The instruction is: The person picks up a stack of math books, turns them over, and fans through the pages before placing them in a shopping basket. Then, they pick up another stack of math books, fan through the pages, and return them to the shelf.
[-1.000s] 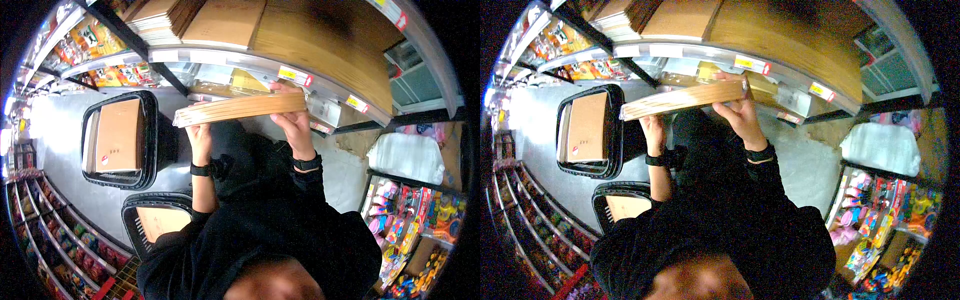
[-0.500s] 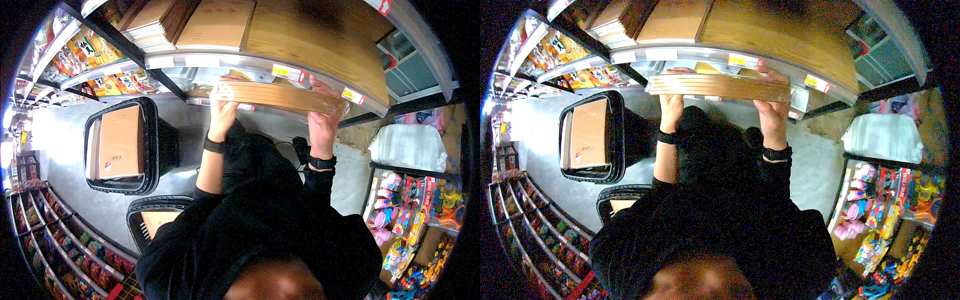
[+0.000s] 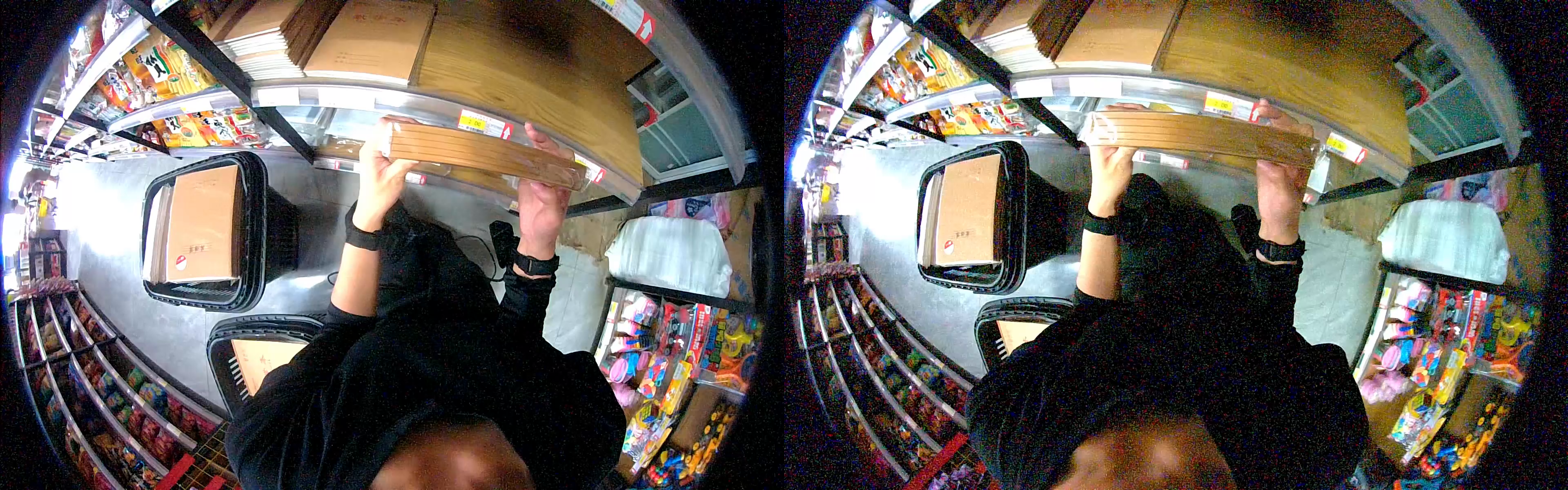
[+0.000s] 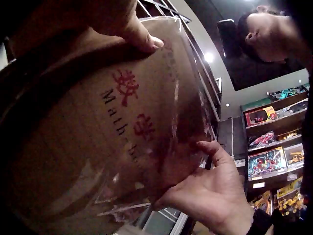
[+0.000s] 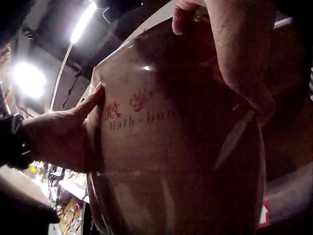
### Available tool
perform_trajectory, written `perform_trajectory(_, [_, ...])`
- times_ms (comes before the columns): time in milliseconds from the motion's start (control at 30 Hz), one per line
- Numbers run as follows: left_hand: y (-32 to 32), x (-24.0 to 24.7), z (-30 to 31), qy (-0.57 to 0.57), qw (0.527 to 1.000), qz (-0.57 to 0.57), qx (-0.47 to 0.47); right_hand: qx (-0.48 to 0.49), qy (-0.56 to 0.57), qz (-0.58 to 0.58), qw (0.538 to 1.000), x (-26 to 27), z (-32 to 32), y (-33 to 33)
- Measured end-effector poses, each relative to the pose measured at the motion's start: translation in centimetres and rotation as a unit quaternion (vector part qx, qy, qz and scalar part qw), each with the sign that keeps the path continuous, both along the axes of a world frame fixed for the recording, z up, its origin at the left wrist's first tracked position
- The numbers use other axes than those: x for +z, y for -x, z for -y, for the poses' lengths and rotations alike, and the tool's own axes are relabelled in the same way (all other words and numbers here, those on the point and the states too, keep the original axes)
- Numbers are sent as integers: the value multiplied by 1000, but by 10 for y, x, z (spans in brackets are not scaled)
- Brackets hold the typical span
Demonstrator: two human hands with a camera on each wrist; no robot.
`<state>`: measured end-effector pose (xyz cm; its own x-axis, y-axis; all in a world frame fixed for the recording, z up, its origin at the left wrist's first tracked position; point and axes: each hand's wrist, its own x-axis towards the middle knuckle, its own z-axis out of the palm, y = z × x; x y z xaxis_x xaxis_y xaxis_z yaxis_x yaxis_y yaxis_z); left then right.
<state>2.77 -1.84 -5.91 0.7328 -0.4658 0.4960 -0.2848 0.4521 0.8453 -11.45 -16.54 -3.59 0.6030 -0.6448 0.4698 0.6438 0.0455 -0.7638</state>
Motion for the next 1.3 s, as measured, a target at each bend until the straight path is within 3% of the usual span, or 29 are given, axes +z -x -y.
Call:
perform_trajectory(167, [2, -2, -10, 6, 995, -95, 39, -4, 55, -41, 998, 11, -11, -3])
perform_trajectory(300, [-3, -13, -13, 57, 986, -141, 65, 21, 35, -76, 996, 19, -24, -5])
perform_trajectory(433, [-9, -27, -20, 98, 983, -148, 55, 67, 43, -63, 995, 19, -28, -10])
perform_trajectory(467, [-16, -38, -27, 86, 988, -128, 10, 77, 64, -50, 994, 22, -30, -12])
perform_trajectory(567, [-18, -39, -28, 122, 978, -166, 4, 87, 76, -99, 988, 31, -39, -15])
perform_trajectory(833, [-20, -50, -38, 149, 938, -313, 11, 20, 201, -117, 972, 38, -53, -27])
perform_trajectory(900, [-25, -54, -43, 189, 922, -338, -31, -23, 223, -133, 965, 32, -46, -23])
perform_trajectory(967, [-24, -52, -47, 255, 883, -390, -62, -63, 247, -162, 953, 20, -37, -19])
perform_trajectory(1133, [-28, -41, -50, 286, 867, -408, -24, -119, 327, -247, 904, -1, -19, -10])
perform_trajectory(1267, [-27, -35, -50, 325, 844, -424, -45, -115, 258, -234, 930, -19, -14, -12])
perform_trajectory(1300, [-25, -33, -49, 335, 837, -430, -49, -54, 184, -228, 955, -19, -14, -13])
